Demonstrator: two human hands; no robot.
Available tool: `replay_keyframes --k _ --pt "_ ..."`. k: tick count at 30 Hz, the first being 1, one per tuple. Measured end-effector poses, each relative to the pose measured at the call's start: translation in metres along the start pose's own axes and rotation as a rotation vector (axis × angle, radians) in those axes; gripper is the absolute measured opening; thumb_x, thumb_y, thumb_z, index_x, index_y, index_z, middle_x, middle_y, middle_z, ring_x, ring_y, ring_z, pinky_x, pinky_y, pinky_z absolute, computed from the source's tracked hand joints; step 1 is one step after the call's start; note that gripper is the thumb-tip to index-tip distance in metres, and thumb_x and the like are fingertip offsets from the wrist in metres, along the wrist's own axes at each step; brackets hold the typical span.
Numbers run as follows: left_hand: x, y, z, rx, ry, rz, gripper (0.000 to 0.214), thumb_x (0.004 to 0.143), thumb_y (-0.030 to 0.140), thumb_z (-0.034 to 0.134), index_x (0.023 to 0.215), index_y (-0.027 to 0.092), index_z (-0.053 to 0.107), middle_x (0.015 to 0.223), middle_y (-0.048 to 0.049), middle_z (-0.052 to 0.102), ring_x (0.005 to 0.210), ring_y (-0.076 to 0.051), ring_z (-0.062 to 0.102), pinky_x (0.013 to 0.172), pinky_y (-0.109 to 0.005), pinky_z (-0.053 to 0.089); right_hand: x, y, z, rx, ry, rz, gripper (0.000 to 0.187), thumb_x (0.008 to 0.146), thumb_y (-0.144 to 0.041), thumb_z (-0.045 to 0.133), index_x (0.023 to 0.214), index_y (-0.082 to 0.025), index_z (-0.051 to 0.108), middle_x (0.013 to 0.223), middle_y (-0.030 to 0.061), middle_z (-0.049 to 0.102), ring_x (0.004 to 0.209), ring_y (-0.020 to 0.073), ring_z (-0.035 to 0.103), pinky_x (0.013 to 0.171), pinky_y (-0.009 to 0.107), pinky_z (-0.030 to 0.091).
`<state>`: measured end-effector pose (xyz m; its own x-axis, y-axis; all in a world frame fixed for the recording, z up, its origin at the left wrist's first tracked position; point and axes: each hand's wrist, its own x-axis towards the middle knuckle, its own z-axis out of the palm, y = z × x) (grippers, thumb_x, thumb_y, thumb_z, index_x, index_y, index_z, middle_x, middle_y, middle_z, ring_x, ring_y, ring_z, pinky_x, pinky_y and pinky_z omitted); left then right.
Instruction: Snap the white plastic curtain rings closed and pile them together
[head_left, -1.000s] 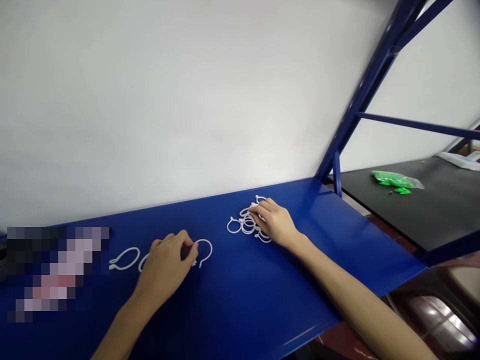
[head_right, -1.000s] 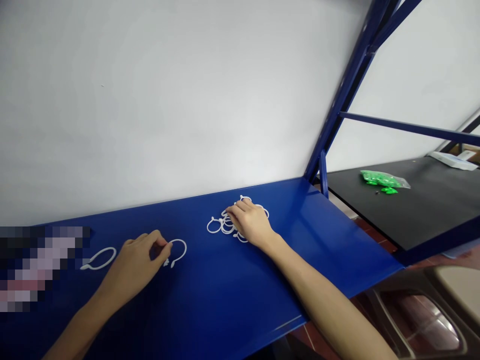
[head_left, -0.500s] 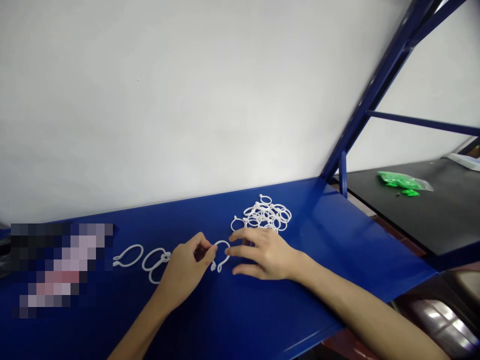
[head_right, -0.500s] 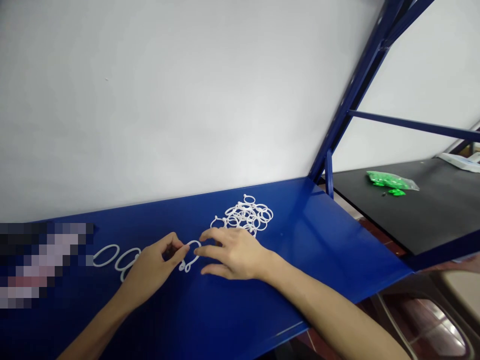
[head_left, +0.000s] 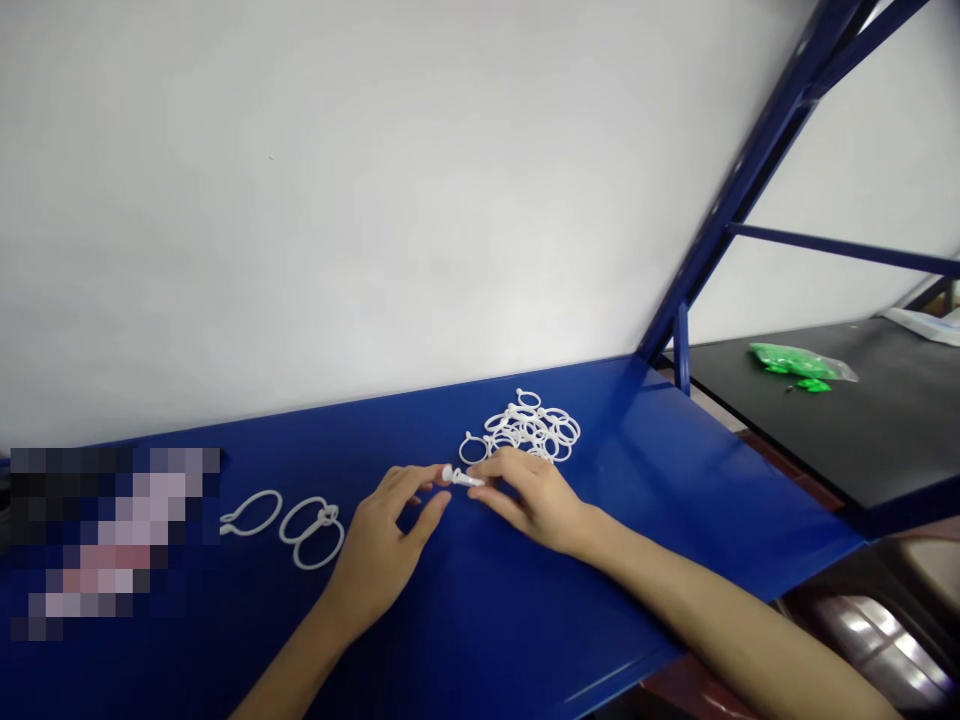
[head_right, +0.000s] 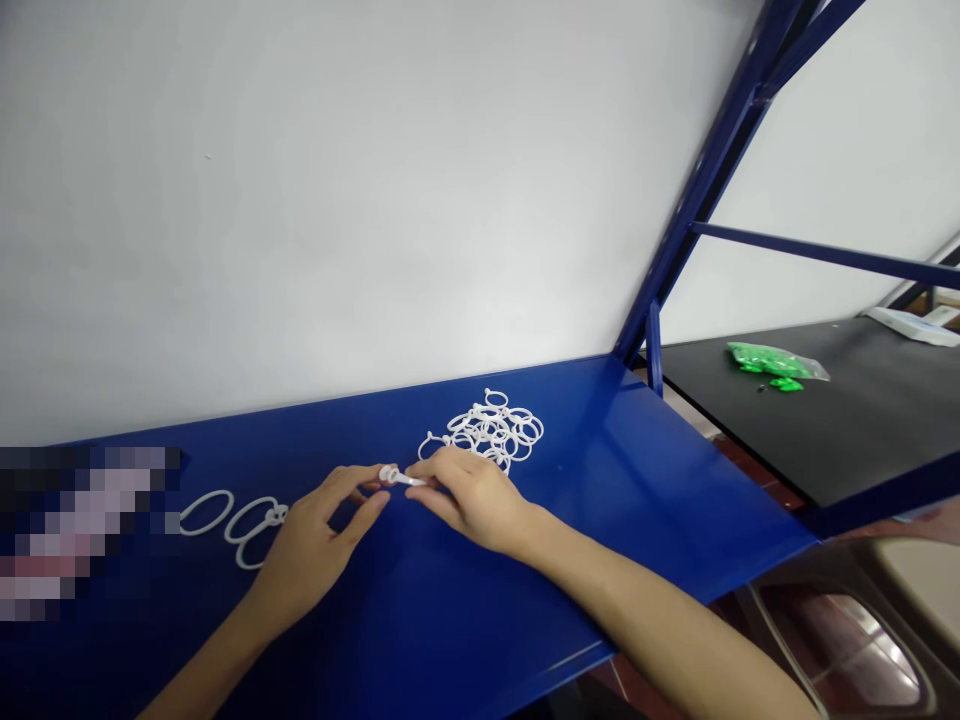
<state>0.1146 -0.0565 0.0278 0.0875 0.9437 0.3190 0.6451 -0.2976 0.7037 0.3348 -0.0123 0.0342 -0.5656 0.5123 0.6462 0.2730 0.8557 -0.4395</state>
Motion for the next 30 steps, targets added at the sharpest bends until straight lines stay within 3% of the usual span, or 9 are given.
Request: replay_keyframes --k 5,11,16,23,30 --pt "-0.004 -0.002 0.007 0.110 0.033 0.253 0.021 0.100 0.032 0.047 0.089 0.023 0.063 0.088 -0.0007 0.070 0.087 -0.018 0.061 0.083 -0.033 0.047 -0.002 -0.001 0.008 0.088 -0.025 -0.010 0.012 0.100 -0.027 0.057 0.105 -0.017 0.063 0.093 0.0066 0.071 0.081 0.0151 0.066 0.074 0.027 0.056" --pt "-0.006 -0.005 0.013 0.179 0.035 0.390 0.024 0.101 0.021 0.042 0.082 0.021 0.058 0.077 0.0022 0.066 0.072 -0.015 0.057 0.070 -0.030 0.044 -0.004 0.001 0.012 0.113 -0.077 -0.077 0.015 0.102 -0.020 0.050 0.102 -0.015 0.065 0.091 0.0086 0.070 0.084 0.0165 0.065 0.076 0.029 0.055" --pt "-0.006 -0.007 0.007 0.237 0.052 0.490 0.023 0.099 0.013 0.041 0.089 0.020 0.061 0.078 0.0025 0.068 0.069 -0.014 0.057 0.068 -0.030 0.043 -0.003 -0.009 0.010 0.104 -0.159 -0.121 0.020 0.104 -0.021 0.047 0.095 -0.015 0.064 0.087 0.0077 0.069 0.080 0.0165 0.062 0.074 0.030 0.053" --pt "-0.004 0.003 0.001 0.301 0.126 0.567 0.022 0.099 0.013 0.045 0.084 0.019 0.061 0.074 0.0015 0.067 0.068 -0.014 0.056 0.067 -0.031 0.041 0.000 -0.013 0.007 0.048 -0.029 -0.112 0.017 0.103 -0.020 0.048 0.106 -0.015 0.064 0.090 0.0080 0.070 0.082 0.0169 0.062 0.075 0.031 0.054" --pt "-0.005 0.007 0.002 0.357 0.175 0.607 0.027 0.100 0.012 0.044 0.078 0.018 0.058 0.068 0.0016 0.063 0.063 -0.014 0.052 0.065 -0.030 0.041 -0.002 -0.012 0.007 0.034 -0.094 -0.113 0.021 0.104 -0.020 0.044 0.102 -0.015 0.064 0.089 0.0086 0.069 0.082 0.0174 0.060 0.076 0.032 0.052"
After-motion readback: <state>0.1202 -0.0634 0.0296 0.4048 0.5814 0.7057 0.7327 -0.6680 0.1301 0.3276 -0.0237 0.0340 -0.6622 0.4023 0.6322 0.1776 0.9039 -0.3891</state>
